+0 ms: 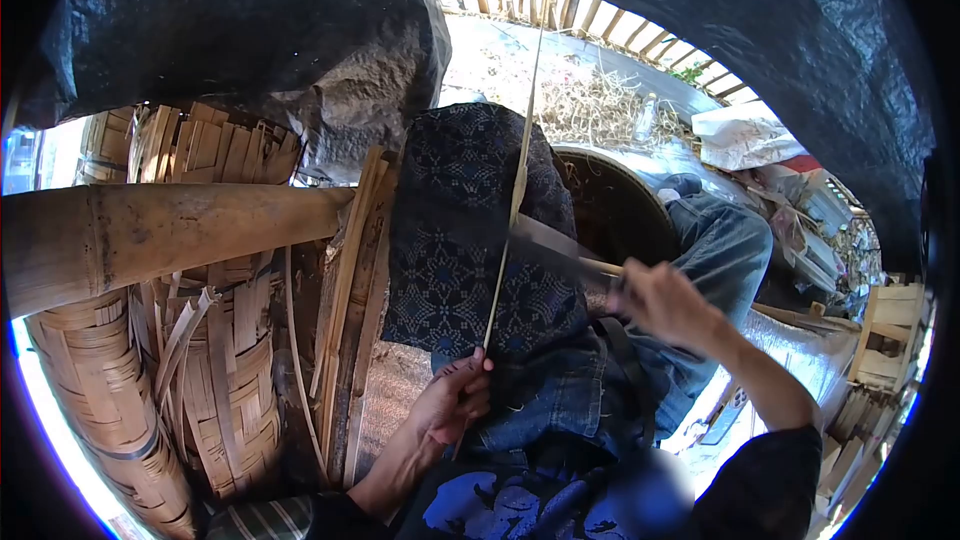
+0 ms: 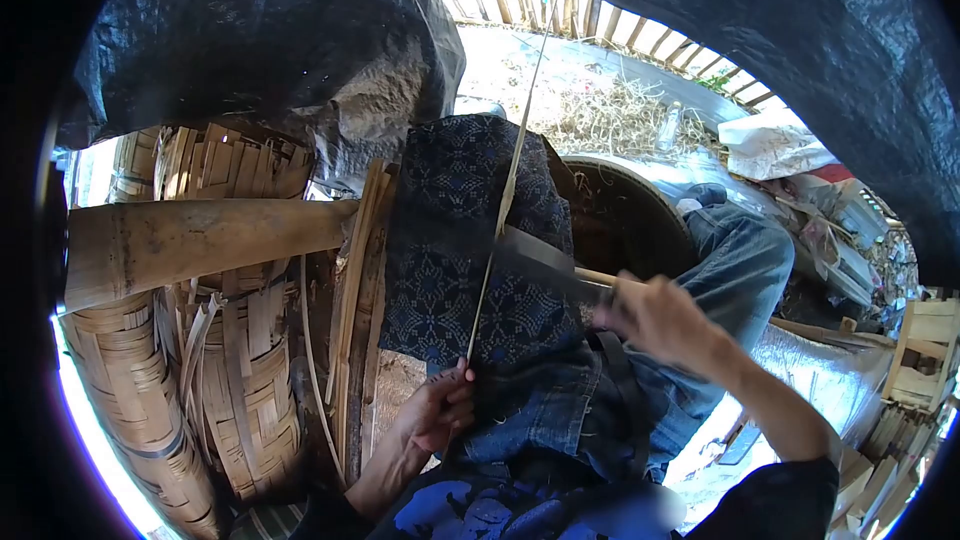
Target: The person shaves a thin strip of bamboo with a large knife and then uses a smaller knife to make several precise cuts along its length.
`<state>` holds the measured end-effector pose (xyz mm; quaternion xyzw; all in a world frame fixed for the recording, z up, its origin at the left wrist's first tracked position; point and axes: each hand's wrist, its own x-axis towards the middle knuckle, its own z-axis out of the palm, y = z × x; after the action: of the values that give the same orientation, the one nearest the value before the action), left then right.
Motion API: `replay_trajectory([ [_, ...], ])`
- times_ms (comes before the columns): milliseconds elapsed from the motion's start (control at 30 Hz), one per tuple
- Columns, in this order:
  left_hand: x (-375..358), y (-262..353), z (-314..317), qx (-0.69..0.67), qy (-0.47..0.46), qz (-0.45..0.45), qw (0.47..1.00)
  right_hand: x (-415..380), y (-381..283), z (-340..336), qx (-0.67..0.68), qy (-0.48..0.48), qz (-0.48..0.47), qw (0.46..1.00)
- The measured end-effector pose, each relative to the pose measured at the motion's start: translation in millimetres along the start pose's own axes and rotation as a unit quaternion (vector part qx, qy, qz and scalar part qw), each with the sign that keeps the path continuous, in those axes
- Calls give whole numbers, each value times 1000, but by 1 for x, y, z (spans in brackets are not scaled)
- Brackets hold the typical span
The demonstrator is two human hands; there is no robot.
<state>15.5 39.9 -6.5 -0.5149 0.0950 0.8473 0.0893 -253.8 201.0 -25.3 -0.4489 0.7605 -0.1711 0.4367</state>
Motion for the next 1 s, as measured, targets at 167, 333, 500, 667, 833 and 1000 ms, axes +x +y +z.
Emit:
replay_trajectory([
  [167, 4, -5, 2, 19, -5, 11, 1000, 3, 0, 7, -36, 26, -76, 996],
  [333, 2, -9, 3, 18, 31, 35, 999, -3, -7, 5, -143, -28, -141, 979],
  [500, 8, -5, 2, 11, -3, 41, 999, 18, 1, -5, -37, -12, 1, 999],
  [667, 5, -8, 4, 4, 31, 37, 999, 0, 3, 4, -193, 3, -182, 964],
  [833, 6, -9, 4, 16, 19, 46, 999, 23, 4, -7, -77, -10, 2, 997],
  [1000, 6, -13, 0, 6, 31, 57, 998, 4, 7, 13, -195, 22, -204, 959],
])
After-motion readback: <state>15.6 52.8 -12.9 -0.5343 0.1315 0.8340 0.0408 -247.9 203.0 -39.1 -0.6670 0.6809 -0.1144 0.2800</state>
